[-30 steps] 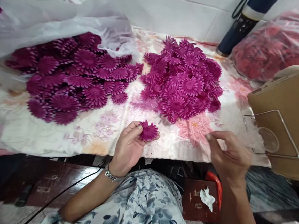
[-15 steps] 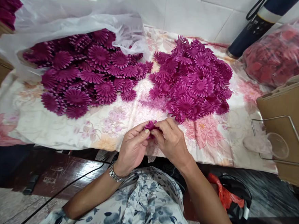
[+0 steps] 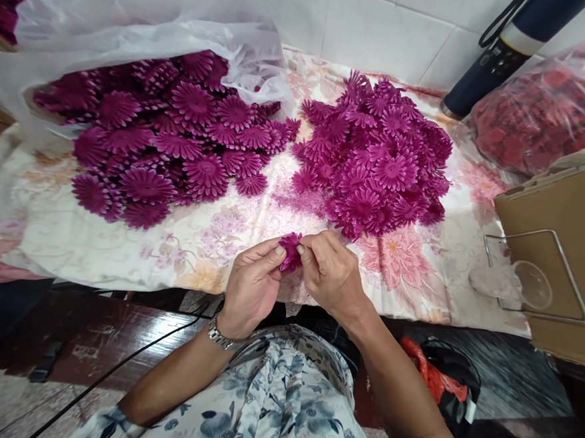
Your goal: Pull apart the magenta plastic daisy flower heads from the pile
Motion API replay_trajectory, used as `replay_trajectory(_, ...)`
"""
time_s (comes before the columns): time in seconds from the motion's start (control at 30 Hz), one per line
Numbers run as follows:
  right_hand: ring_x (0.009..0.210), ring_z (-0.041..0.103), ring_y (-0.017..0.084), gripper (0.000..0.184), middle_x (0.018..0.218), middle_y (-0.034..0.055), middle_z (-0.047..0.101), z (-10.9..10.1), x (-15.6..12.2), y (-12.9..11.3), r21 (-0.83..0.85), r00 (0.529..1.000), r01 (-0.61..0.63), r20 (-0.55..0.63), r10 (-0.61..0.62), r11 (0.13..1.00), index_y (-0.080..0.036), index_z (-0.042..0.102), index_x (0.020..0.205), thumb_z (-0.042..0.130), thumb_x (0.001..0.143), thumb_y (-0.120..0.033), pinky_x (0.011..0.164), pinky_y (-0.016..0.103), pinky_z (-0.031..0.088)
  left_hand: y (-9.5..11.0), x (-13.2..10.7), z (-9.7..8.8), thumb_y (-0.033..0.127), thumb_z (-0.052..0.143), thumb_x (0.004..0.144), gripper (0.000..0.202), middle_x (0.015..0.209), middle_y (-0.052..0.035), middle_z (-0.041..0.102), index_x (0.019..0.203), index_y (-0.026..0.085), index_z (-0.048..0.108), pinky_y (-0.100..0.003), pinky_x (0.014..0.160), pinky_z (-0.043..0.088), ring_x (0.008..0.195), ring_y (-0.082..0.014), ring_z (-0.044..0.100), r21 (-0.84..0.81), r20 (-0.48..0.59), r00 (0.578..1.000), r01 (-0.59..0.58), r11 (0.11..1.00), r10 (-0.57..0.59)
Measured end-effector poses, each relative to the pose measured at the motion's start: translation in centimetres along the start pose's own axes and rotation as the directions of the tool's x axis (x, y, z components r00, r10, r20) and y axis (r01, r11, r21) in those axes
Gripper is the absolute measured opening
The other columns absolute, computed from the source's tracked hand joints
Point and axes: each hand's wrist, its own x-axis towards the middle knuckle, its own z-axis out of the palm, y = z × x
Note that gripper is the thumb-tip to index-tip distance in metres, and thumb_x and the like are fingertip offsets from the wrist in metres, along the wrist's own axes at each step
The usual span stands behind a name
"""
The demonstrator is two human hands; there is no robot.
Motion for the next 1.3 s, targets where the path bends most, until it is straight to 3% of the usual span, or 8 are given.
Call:
replay_trajectory(0.13,0.057,0.051,0.012,0.009,0.065,0.0003,0.057,-2.0,2.0,2.6,-0.174,0.986,-0.058,-0.166,0.028,0.983,-0.020,0.056,0.081,0.052,0.085,-0.012,0.054,0.026,0.043,0.4,0.0,-0.5,0.026,0.081,0.055,0.021,0.067,-0.0010,0.071,0.073,0.017,0.075,-0.021,0.061,0.046,0.059,-0.0082,0.058,0.000,-0.064,0.998,-0.011,1.000,0.011)
replay_trajectory(0.23,0.071,0.055,0.016,0.016,0.074,0.0065,0.061,-4.4,4.9,5.8,-0.382,0.944,-0.224,-0.314,0.101,0.897,-0.016,0.062,0.084,0.047,0.089,-0.019,0.072,0.035,0.045,0.5,-0.1,-0.6,0.027,0.082,0.053,0.024,0.069,-0.0015,0.071,0.073,0.016,0.075,-0.022,0.066,0.048,0.064,-0.0092,0.060,-0.014,-0.047,0.999,0.016,1.000,-0.017)
replay_trajectory(0.33,0.106,0.051,0.026,0.026,0.112,0.0174,0.058,-5.5,6.3,6.8,-0.501,0.956,-0.286,-0.207,0.208,0.817,-0.012,0.063,0.102,0.061,0.082,-0.029,0.093,0.048,0.039,0.5,-0.1,-0.5,0.026,0.081,0.055,0.023,0.069,-0.0014,0.071,0.075,0.017,0.075,-0.022,0.067,0.049,0.066,-0.0097,0.061,-0.029,-0.029,0.999,0.028,0.999,-0.029)
replay_trajectory(0.5,0.076,0.057,0.015,0.015,0.081,0.0060,0.063,-2.2,2.8,2.6,-0.009,0.980,-0.063,0.191,0.063,0.998,-0.017,0.062,0.088,0.060,0.084,-0.032,0.068,0.029,0.049,0.2,0.0,-0.4,0.024,0.078,0.059,0.018,0.068,-0.0011,0.070,0.075,0.016,0.075,-0.017,0.061,0.047,0.061,-0.0072,0.059,0.003,-0.004,1.000,0.015,1.000,-0.015)
replay_trajectory(0.67,0.067,0.053,0.014,0.012,0.069,0.0030,0.058,0.2,0.5,1.0,0.145,0.986,-0.046,0.162,0.022,0.988,-0.017,0.057,0.079,0.056,0.086,-0.026,0.062,0.029,0.045,-0.3,-0.1,-0.5,0.024,0.079,0.057,0.020,0.071,-0.0034,0.072,0.075,0.016,0.074,-0.020,0.065,0.049,0.066,-0.0107,0.062,0.028,-0.002,1.000,0.019,0.999,-0.019)
replay_trajectory(0.93,0.069,0.052,0.017,0.012,0.071,0.0072,0.059,0.6,0.1,1.0,0.020,0.997,-0.004,0.080,0.003,1.000,-0.014,0.061,0.082,0.050,0.087,-0.016,0.064,0.032,0.046,-0.4,0.1,-0.6,0.024,0.080,0.054,0.021,0.072,-0.0021,0.072,0.073,0.016,0.074,-0.021,0.069,0.049,0.066,-0.0096,0.060,0.051,-0.023,1.000,-0.004,0.999,0.005)
replay_trajectory(1.13,0.089,0.057,0.018,0.025,0.094,0.0092,0.062,-0.1,0.6,0.9,0.271,0.962,-0.199,0.237,0.136,0.942,-0.015,0.060,0.104,0.060,0.084,-0.028,0.079,0.033,0.048,0.3,0.3,-0.9,0.018,0.077,0.057,0.011,0.064,0.0020,0.066,0.065,0.017,0.070,-0.017,0.065,0.045,0.063,-0.0073,0.056,0.076,0.016,0.996,-0.085,0.993,0.084)
replay_trajectory(1.3,0.085,0.059,0.014,0.034,0.096,0.0041,0.063,-0.5,1.0,1.1,0.536,0.794,-0.583,0.535,0.288,0.611,-0.020,0.057,0.109,0.064,0.079,-0.034,0.076,0.028,0.048,0.5,0.4,-1.5,0.014,0.072,0.063,0.006,0.064,0.0025,0.063,0.066,0.018,0.069,-0.017,0.062,0.043,0.063,-0.0075,0.054,0.163,0.085,0.983,-0.176,0.971,0.164)
